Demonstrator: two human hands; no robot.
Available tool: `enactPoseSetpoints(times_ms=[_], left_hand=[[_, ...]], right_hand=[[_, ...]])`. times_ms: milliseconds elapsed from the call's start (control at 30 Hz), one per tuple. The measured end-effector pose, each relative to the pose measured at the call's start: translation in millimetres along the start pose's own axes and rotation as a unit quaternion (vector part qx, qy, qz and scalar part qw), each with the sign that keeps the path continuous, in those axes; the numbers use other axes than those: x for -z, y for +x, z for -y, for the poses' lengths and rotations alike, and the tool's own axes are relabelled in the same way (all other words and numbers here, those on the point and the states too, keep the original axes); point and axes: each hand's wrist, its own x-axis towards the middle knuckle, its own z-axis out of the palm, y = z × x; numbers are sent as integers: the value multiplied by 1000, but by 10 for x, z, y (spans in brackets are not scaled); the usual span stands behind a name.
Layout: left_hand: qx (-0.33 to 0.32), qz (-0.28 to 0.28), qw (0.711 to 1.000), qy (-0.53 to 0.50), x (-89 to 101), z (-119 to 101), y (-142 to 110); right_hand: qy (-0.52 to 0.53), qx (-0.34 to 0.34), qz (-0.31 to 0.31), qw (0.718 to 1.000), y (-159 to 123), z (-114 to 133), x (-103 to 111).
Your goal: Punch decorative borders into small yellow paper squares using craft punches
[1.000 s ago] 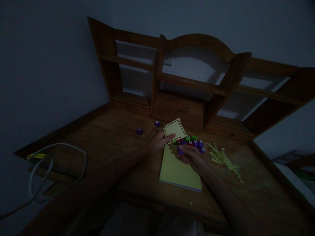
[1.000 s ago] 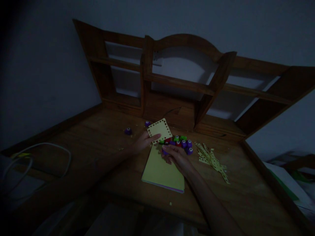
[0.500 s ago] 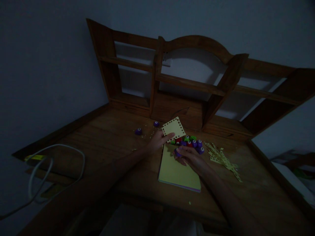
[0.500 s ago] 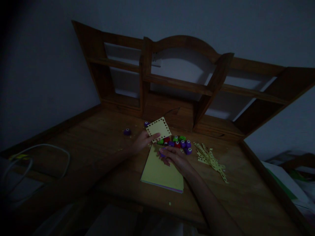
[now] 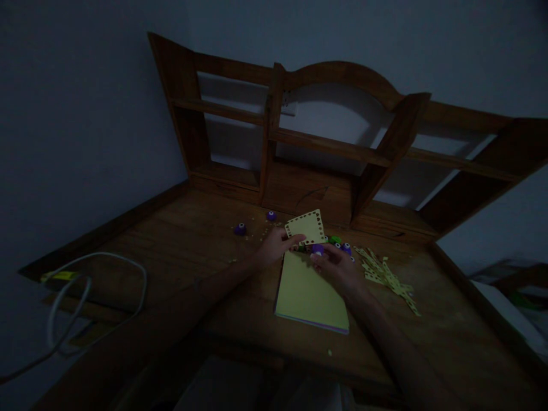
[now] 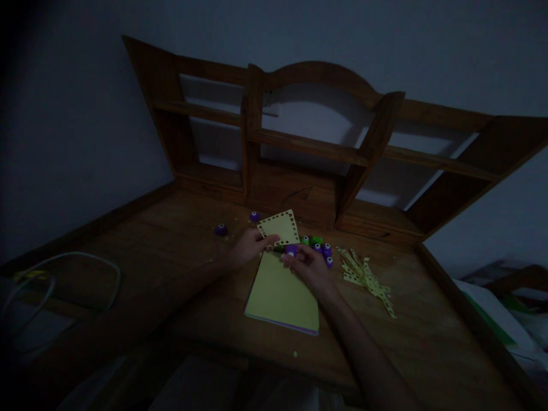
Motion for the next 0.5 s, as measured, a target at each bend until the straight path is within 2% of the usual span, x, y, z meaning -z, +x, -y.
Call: enactPoseSetpoints(times_ms=[200, 333, 500], left_hand=[[0, 16, 1000, 1, -12, 47, -6], [-22, 40, 999, 1, -23, 64, -25], [-40, 31, 999, 2, -27, -2, -36]], right_hand=[[-22, -11, -32, 999, 0, -5, 29], [-28, -2, -11, 1000, 6, 2, 26], [-25, -4, 12, 1000, 8, 6, 27]])
